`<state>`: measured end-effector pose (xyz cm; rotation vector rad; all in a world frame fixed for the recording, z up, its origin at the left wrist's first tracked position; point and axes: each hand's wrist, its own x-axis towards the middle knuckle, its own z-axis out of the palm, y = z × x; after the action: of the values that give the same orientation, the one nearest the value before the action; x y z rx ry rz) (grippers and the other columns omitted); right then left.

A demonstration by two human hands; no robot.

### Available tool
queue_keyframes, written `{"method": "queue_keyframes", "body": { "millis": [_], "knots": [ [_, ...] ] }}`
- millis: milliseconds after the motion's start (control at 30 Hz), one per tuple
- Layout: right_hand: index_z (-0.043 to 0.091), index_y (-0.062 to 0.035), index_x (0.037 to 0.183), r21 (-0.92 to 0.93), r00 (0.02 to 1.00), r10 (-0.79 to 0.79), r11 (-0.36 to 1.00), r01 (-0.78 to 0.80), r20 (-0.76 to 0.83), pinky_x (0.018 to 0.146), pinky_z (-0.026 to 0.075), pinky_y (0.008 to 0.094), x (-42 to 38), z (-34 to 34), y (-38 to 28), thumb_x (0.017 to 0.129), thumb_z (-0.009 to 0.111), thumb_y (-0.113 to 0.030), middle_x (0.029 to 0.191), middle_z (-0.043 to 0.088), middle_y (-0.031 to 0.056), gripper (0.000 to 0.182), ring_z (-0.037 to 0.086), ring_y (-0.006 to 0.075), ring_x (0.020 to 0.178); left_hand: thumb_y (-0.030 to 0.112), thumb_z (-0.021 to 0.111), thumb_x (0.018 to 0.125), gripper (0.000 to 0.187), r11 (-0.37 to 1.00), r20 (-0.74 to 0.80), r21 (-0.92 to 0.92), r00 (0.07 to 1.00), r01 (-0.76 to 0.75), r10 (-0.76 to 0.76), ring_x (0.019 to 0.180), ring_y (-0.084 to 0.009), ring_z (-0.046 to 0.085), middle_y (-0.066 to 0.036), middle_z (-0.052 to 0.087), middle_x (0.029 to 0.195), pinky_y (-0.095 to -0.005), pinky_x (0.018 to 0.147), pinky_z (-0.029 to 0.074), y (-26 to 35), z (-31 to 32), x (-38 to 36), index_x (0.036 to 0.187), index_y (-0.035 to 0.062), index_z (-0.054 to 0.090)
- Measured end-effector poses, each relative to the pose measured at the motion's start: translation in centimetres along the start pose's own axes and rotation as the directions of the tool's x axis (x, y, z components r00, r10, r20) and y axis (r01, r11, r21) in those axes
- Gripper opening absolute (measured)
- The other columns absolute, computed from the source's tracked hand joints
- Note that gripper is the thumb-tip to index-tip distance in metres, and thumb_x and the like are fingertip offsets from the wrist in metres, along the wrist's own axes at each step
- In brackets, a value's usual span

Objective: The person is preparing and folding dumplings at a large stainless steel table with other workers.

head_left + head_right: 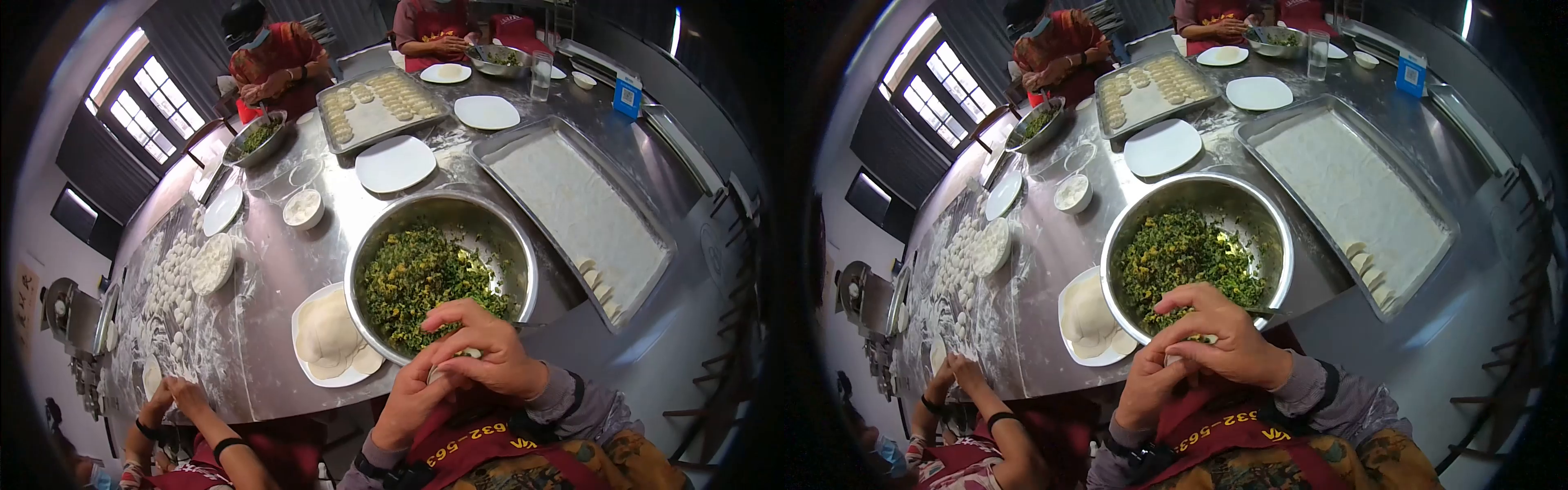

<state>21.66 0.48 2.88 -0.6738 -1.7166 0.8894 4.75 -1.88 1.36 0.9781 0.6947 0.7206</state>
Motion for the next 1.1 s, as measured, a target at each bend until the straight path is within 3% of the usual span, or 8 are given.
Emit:
{"method": "queue_keyframes", "body": {
  "millis": [100, 233, 367, 567, 767, 867, 967, 1100],
  "knots": [
    [0.064, -0.0053, 0.093, -0.003, 0.976, 0.085, 0.996, -0.087, -0.201, 0.080, 0.044, 0.0312, -0.5, -0.6, -0.2, 0.080, 0.062, -0.003, 0.097, 0.057, 0.0094, 0.014, 0.056, 0.0222, 0.092, -0.001, 0.054, 0.086, 0.054, 0.985, -0.151, 0.057, 0.973, -0.165, 0.172, 0.091, -0.0087, 0.057, -0.009, 0.056, 0.118, -0.0184, 0.066, 0.046, -0.1, 0.2, -0.5, 0.137, 0.0038, 0.036],
    [0.063, -0.0027, 0.097, -0.120, 0.963, 0.227, 0.962, -0.245, -0.146, 0.065, 0.045, 0.0262, -1.7, -0.8, 0.8, 0.081, 0.062, -0.004, 0.086, 0.056, 0.0065, 0.016, 0.055, 0.0165, 0.075, -0.006, 0.050, 0.085, 0.056, 0.900, -0.235, 0.228, 0.876, -0.372, 0.422, 0.097, -0.0112, 0.057, -0.017, 0.050, 0.130, -0.0187, 0.070, 0.046, 0.7, 0.1, -1.2, 0.138, 0.0009, 0.033],
    [0.063, -0.0021, 0.098, 0.116, 0.937, 0.349, 0.930, -0.349, 0.021, 0.061, 0.043, 0.0252, -1.7, 0.1, 0.8, 0.078, 0.066, -0.007, 0.086, 0.055, 0.0058, 0.021, 0.054, 0.0135, 0.074, -0.008, 0.051, 0.085, 0.057, 0.849, -0.165, 0.361, 0.870, -0.386, 0.466, 0.107, -0.0142, 0.054, -0.017, 0.050, 0.130, -0.0194, 0.075, 0.046, 0.8, 0.0, -1.1, 0.138, 0.0001, 0.032],
    [0.064, -0.0020, 0.094, 0.048, 0.950, 0.312, 0.949, -0.313, 0.017, 0.063, 0.044, 0.0244, -1.7, -0.5, 0.5, 0.078, 0.068, -0.009, 0.083, 0.056, 0.0054, 0.018, 0.055, 0.0142, 0.076, -0.006, 0.051, 0.084, 0.057, 0.859, -0.156, 0.375, 0.890, -0.348, 0.429, 0.104, -0.0131, 0.055, -0.017, 0.049, 0.131, -0.0186, 0.071, 0.046, 0.6, 0.3, -0.6, 0.138, 0.0015, 0.033],
    [0.064, -0.0016, 0.093, 0.003, 0.953, 0.302, 0.953, -0.302, -0.010, 0.063, 0.045, 0.0265, -2.0, -0.8, 0.5, 0.078, 0.068, -0.008, 0.085, 0.059, 0.0067, 0.017, 0.057, 0.0159, 0.075, -0.011, 0.049, 0.083, 0.059, 0.788, -0.051, 0.509, 0.902, -0.345, 0.428, 0.115, -0.0199, 0.051, -0.018, 0.047, 0.132, -0.0280, 0.090, 0.046, 0.5, 0.0, -0.2, 0.139, 0.0012, 0.031],
    [0.064, -0.0011, 0.089, 0.060, 0.935, 0.353, 0.935, -0.350, -0.036, 0.062, 0.045, 0.0274, -2.0, -0.7, 0.2, 0.078, 0.068, -0.006, 0.083, 0.059, 0.0069, 0.014, 0.058, 0.0166, 0.072, -0.005, 0.056, 0.085, 0.057, 0.761, -0.024, 0.546, 0.902, -0.350, 0.432, 0.116, -0.0200, 0.051, -0.016, 0.051, 0.128, -0.0296, 0.096, 0.041, 0.6, 0.1, -0.1, 0.137, 0.0002, 0.034],
    [0.064, -0.0015, 0.084, -0.007, 0.960, 0.278, 0.961, -0.278, -0.026, 0.061, 0.046, 0.0289, -2.1, -1.0, 0.4, 0.076, 0.068, -0.005, 0.080, 0.060, 0.0074, 0.009, 0.059, 0.0188, 0.071, -0.007, 0.057, 0.082, 0.060, 0.775, -0.035, 0.539, 0.910, -0.332, 0.414, 0.114, -0.0203, 0.053, -0.015, 0.052, 0.127, -0.0297, 0.095, 0.042, 0.7, 0.4, 0.0, 0.138, 0.0008, 0.033],
    [0.064, -0.0022, 0.081, -0.227, 0.996, 0.063, 0.971, -0.077, -0.066, 0.060, 0.046, 0.0308, -2.2, -0.9, 0.4, 0.075, 0.070, -0.007, 0.076, 0.060, 0.0086, 0.009, 0.060, 0.0223, 0.069, -0.009, 0.061, 0.078, 0.055, 0.905, -0.248, 0.306, 0.894, -0.294, 0.374, 0.108, -0.0184, 0.055, -0.013, 0.055, 0.120, -0.0293, 0.093, 0.044, 0.6, 1.1, -0.2, 0.129, 0.0003, 0.042]
  ]
}}
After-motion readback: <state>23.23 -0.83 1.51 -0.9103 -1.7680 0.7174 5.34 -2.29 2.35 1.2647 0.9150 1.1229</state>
